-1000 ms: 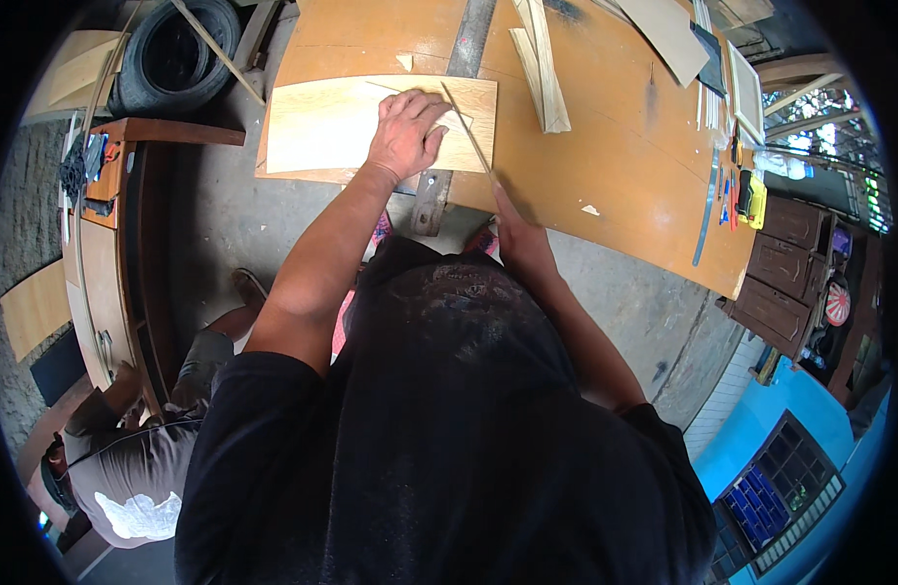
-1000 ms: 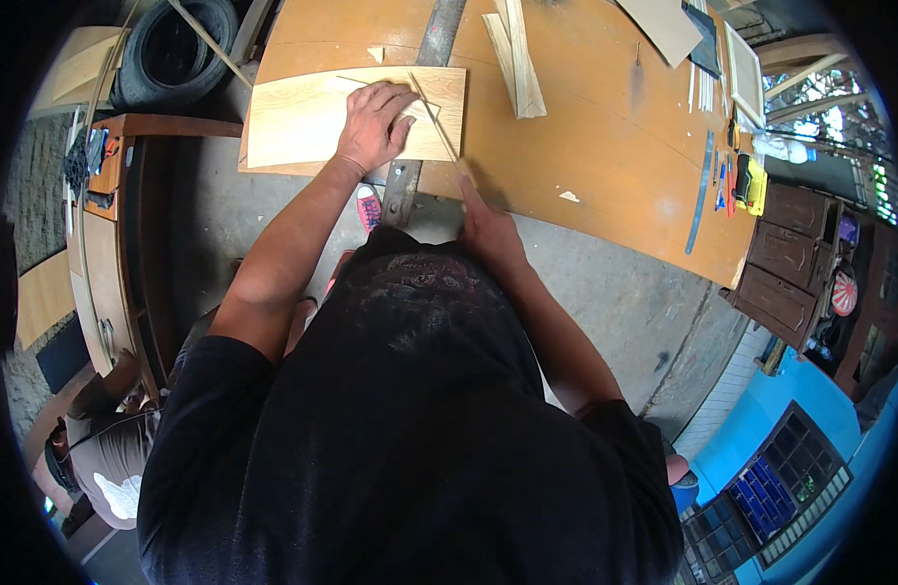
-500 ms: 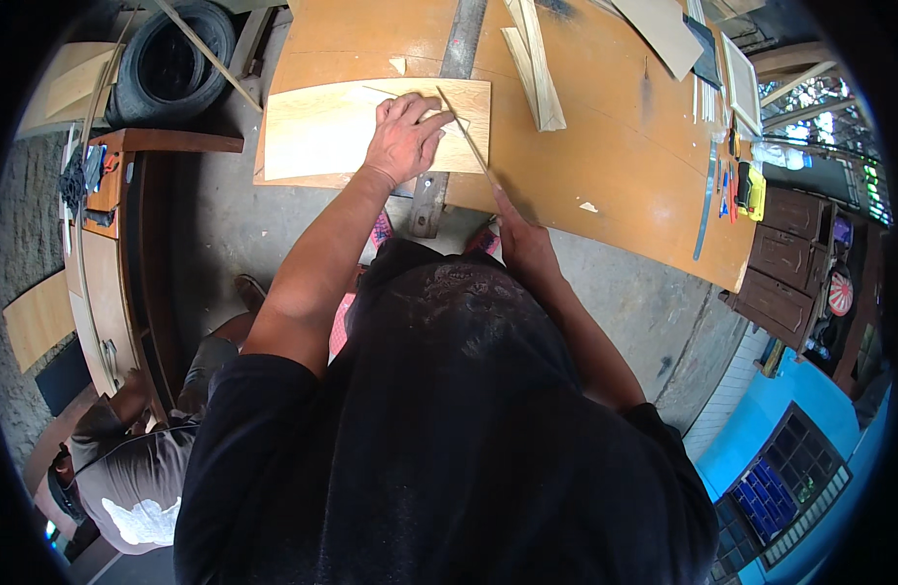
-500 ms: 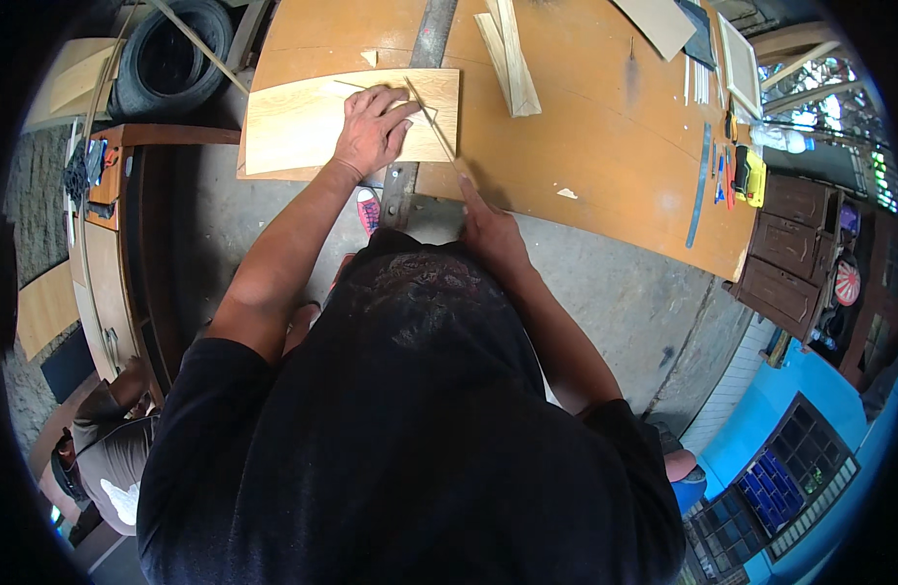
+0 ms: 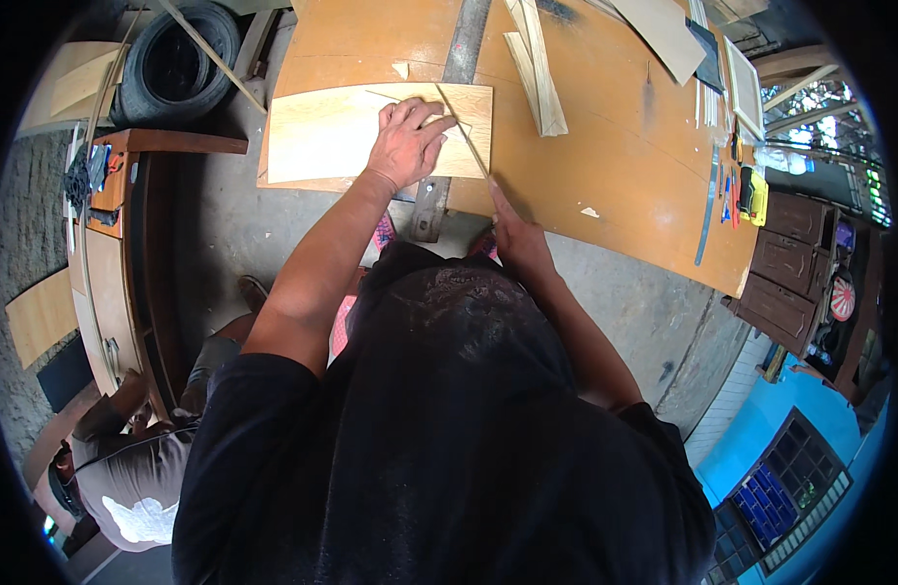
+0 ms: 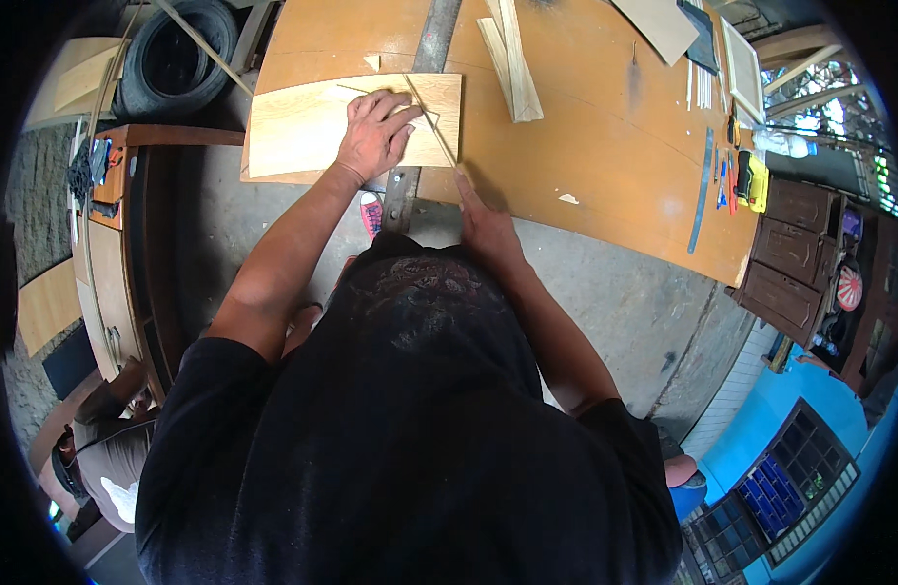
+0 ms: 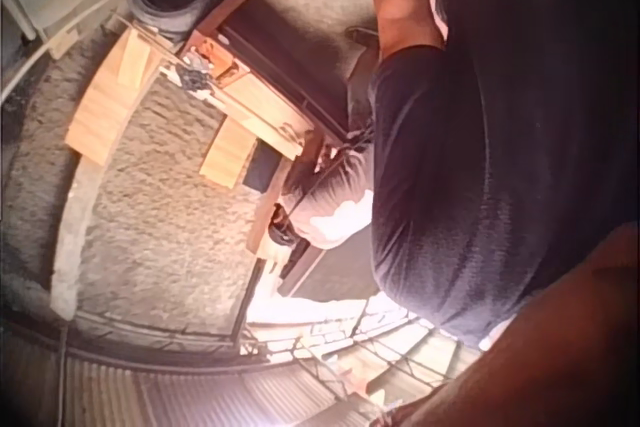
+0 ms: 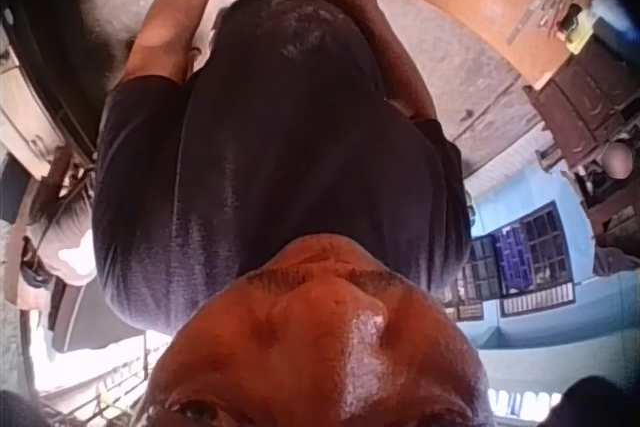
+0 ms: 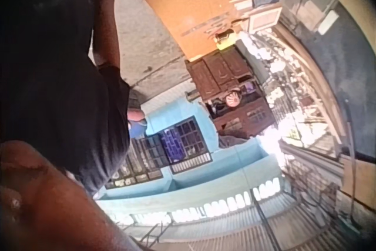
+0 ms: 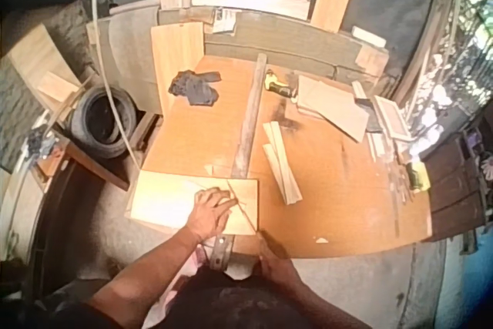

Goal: The person is assembling or repairing a picture frame, using glue, a stapler, and sandpaper to join the wooden frame pieces and finish the surface.

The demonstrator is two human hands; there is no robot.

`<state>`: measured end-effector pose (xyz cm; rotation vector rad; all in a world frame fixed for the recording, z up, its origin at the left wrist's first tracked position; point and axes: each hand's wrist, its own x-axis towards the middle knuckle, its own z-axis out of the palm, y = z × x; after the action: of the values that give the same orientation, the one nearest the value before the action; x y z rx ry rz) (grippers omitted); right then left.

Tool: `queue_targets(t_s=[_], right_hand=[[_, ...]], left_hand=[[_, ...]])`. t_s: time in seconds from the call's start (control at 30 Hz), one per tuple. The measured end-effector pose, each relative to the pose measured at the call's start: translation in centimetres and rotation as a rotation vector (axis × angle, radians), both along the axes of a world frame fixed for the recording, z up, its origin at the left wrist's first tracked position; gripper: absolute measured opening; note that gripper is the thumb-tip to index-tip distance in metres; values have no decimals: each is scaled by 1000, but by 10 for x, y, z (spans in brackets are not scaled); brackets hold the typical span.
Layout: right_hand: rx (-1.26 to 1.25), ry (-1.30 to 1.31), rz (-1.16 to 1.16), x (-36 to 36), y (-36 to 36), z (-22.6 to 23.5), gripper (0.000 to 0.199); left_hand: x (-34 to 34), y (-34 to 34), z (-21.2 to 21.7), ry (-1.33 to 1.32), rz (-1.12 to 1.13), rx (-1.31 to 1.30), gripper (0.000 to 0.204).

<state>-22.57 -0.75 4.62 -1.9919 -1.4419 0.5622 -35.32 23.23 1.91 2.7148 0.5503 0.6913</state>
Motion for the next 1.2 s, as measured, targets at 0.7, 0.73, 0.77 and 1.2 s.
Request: queue_targets(t_s=[0.7, 0.73, 0.77, 1.2], right_hand=[[-277, 142, -10, -7, -53, 26, 57], [-283, 160, -16, -6, -41, 30, 57], [-287, 176, -26, -5, -27, 31, 56], [-355, 185, -57, -6, -16, 42, 55]], left_hand=[[-2, 1, 0, -32, 33, -5, 34], [-2, 0, 0, -33, 29, -15, 34], [-1, 1, 1, -38, 26, -13, 34], [-2, -3, 4, -17, -39, 16, 33]])
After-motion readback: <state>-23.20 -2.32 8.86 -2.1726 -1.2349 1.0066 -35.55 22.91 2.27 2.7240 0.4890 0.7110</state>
